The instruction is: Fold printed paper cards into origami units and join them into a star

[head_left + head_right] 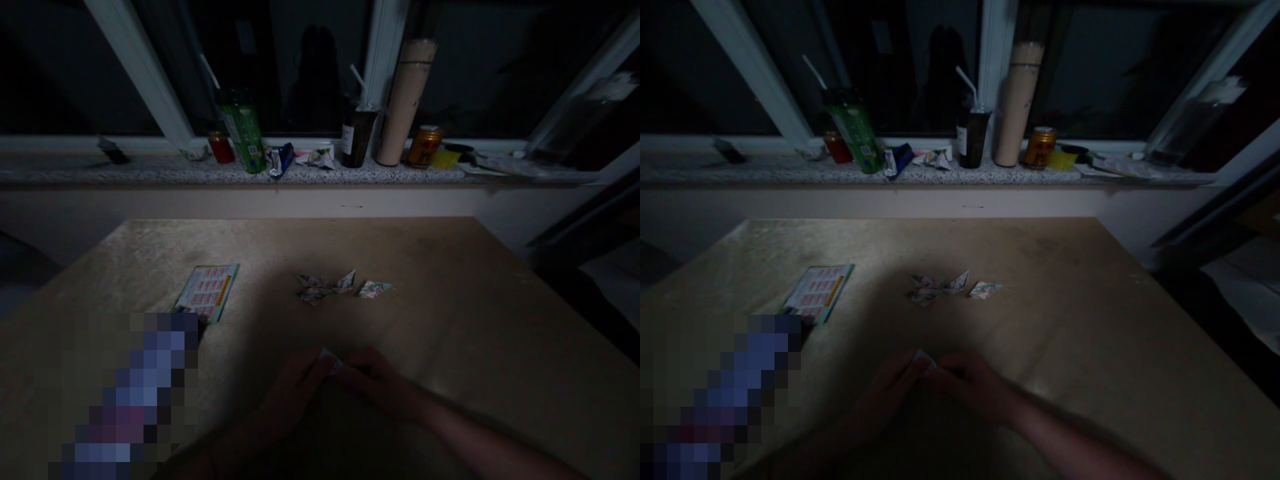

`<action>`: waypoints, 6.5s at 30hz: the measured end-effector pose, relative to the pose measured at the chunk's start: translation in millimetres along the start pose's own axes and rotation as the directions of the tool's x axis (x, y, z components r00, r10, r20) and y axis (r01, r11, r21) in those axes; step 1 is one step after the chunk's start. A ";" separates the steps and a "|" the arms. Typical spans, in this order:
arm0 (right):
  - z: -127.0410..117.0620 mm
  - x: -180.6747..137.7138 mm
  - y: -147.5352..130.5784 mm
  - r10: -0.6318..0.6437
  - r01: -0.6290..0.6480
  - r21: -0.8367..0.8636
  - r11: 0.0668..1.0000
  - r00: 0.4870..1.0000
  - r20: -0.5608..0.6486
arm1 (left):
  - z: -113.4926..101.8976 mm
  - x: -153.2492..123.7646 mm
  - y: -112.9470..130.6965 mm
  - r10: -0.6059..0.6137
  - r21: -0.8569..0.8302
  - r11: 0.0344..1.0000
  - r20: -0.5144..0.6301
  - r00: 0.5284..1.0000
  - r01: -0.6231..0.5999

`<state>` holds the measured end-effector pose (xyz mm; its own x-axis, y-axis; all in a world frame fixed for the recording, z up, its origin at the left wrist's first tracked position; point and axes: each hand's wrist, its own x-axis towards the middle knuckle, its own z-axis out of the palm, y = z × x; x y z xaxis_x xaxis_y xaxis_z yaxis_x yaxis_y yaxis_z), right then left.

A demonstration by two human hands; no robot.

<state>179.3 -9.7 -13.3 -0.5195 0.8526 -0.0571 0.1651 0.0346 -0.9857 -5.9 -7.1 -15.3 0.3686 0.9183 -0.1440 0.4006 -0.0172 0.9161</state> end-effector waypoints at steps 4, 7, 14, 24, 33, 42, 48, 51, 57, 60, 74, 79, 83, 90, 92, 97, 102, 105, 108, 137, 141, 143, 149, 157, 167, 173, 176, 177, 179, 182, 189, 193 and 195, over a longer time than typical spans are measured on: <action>1.2 0.1 4.4 -0.019 0.012 -0.059 0.998 0.993 -0.114 | -0.7 1.1 5.3 -0.027 -0.005 1.000 -0.021 0.999 0.027; 1.7 -0.4 5.0 -0.033 0.024 -0.085 0.996 0.994 -0.103 | -0.7 3.2 10.7 -0.031 -0.023 0.999 0.007 0.999 0.031; 2.2 -0.2 3.1 -0.041 0.035 -0.052 0.998 0.992 -0.121 | -2.8 3.0 10.2 -0.104 -0.154 0.982 0.052 0.993 0.111; 5.2 -2.3 5.9 -0.046 0.037 -0.042 0.998 0.972 -0.229 | -4.7 4.8 13.7 -0.195 -0.243 0.951 0.000 0.981 0.189; 3.9 -0.6 2.6 -0.046 0.051 0.012 0.999 0.956 -0.290 | -6.4 4.8 18.4 -0.132 -0.181 0.975 0.000 0.991 0.130; 3.6 -2.1 4.4 0.017 0.017 0.094 0.995 0.939 -0.345 | -2.1 0.5 16.2 -0.215 -0.096 0.975 -0.173 0.961 0.201; 1.9 -1.1 0.7 0.007 0.017 0.093 0.996 0.969 -0.248 | -1.2 3.5 15.1 -0.060 -0.002 0.998 -0.068 0.996 0.060; 3.0 -0.1 0.6 -0.014 0.021 0.039 0.999 0.983 -0.181 | 0.8 3.0 11.1 -0.022 0.023 0.999 -0.038 0.999 0.022; 5.9 0.2 2.7 0.000 0.005 0.023 1.000 0.980 -0.199 | 1.8 5.0 7.3 -0.016 0.024 1.000 0.016 1.000 0.016; 5.1 -0.4 0.7 0.024 -0.016 0.041 0.999 0.981 -0.194 | 0.7 5.0 9.5 -0.034 -0.018 0.999 0.036 0.999 0.034; 2.7 0.3 5.2 0.035 -0.005 0.108 0.994 0.961 -0.275 | -1.9 4.1 6.9 0.004 -0.008 1.000 0.031 1.000 -0.004; 3.4 1.3 6.3 0.016 0.006 0.075 0.997 0.959 -0.283 | -3.6 4.4 7.4 0.033 0.002 0.999 0.134 0.990 -0.034; 5.3 1.5 6.9 0.014 -0.008 0.022 1.000 0.944 -0.330 | -5.2 1.8 9.0 0.006 -0.042 0.999 0.113 0.994 -0.001; 4.6 1.6 5.9 0.018 -0.032 -0.032 0.999 0.924 -0.381 | -3.9 2.0 7.3 -0.008 -0.051 0.999 0.137 0.991 0.015; 3.5 2.3 4.7 0.032 -0.042 -0.016 0.999 0.924 -0.382 | -3.4 1.8 7.6 -0.014 -0.059 0.998 0.088 0.996 0.020; 1.0 5.2 2.6 0.053 -0.034 0.058 0.998 0.929 -0.365 | -3.7 1.7 11.5 -0.043 -0.160 0.986 -0.026 0.999 0.038; 0.5 6.7 -0.7 0.064 -0.013 0.125 0.992 0.906 -0.419 | -2.9 4.4 14.3 0.000 -0.188 0.982 -0.020 1.000 -0.004; 0.8 6.6 -1.9 0.088 -0.018 0.168 0.986 0.903 -0.420 | -1.9 5.3 13.6 0.030 -0.175 0.984 0.007 1.000 -0.029; 1.0 6.3 -1.5 0.095 -0.026 0.170 0.985 0.906 -0.413 | -1.4 6.0 12.2 0.061 -0.208 0.977 0.018 0.998 -0.056; 7.2 -1.2 5.9 -0.081 0.098 0.020 0.995 0.907 -0.413 | 0.2 4.1 9.5 0.011 -0.161 0.987 -0.061 0.998 -0.020; 6.6 -0.7 6.3 -0.199 0.163 -0.119 0.979 0.869 -0.452 | 1.8 2.9 7.8 -0.004 -0.225 0.974 -0.013 1.000 0.001; 6.1 -0.2 6.6 -0.256 0.196 -0.174 0.965 0.850 -0.461 | 2.6 2.3 8.2 -0.006 -0.265 0.964 0.015 1.000 0.010; 5.6 -1.1 4.8 -0.330 0.271 -0.194 0.943 0.838 -0.435 | 2.4 2.6 13.2 -0.032 -0.313 0.949 -0.001 0.999 0.030; 5.2 -2.4 3.4 -0.347 0.276 -0.231 0.933 0.860 -0.374 | 2.5 3.7 13.3 -0.061 -0.293 0.954 -0.002 0.998 0.058; 9.3 -5.0 13.0 -0.404 0.267 -0.370 0.890 0.838 -0.367 | 1.6 4.5 7.2 -0.034 -0.267 0.963 0.000 0.999 0.032; 8.0 -6.1 11.1 -0.436 0.293 -0.393 0.872 0.830 -0.349 | 3.2 2.8 9.1 -0.070 -0.235 0.970 -0.041 0.997 0.059; 8.1 -7.2 12.5 -0.446 0.296 -0.409 0.863 0.828 -0.340 | 3.6 2.6 9.6 -0.069 -0.225 0.973 -0.042 0.997 0.058; 8.2 -7.4 12.9 -0.443 0.292 -0.410 0.864 0.828 -0.343 | 3.4 2.7 10.1 -0.059 -0.218 0.975 -0.032 0.998 0.051; 8.6 -7.8 13.3 -0.441 0.282 -0.416 0.864 0.823 -0.358 | 2.6 3.4 11.7 -0.040 -0.190 0.981 -0.015 0.999 0.036; 9.0 -7.7 12.7 -0.446 0.272 -0.427 0.862 0.808 -0.385 | 1.7 4.7 14.3 -0.012 -0.154 0.988 0.022 1.000 0.015; 8.6 -7.1 9.5 -0.460 0.288 -0.433 0.854 0.808 -0.369 | 1.4 6.2 12.7 -0.006 -0.163 0.986 0.098 0.995 0.022; 8.6 -7.1 10.2 -0.483 0.333 -0.417 0.846 0.810 -0.333 | 0.0 5.8 11.9 0.051 -0.100 0.994 0.117 0.992 -0.039; 8.5 -7.0 10.9 -0.497 0.351 -0.418 0.838 0.808 -0.317 | 0.0 5.4 11.7 0.074 -0.080 0.995 0.118 0.990 -0.064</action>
<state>177.6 -19.8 -25.0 -0.2355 0.8371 0.4937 0.3065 0.5461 -0.7797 0.7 -2.4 -5.4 0.4934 0.8616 -0.1192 0.3076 -0.0446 0.9505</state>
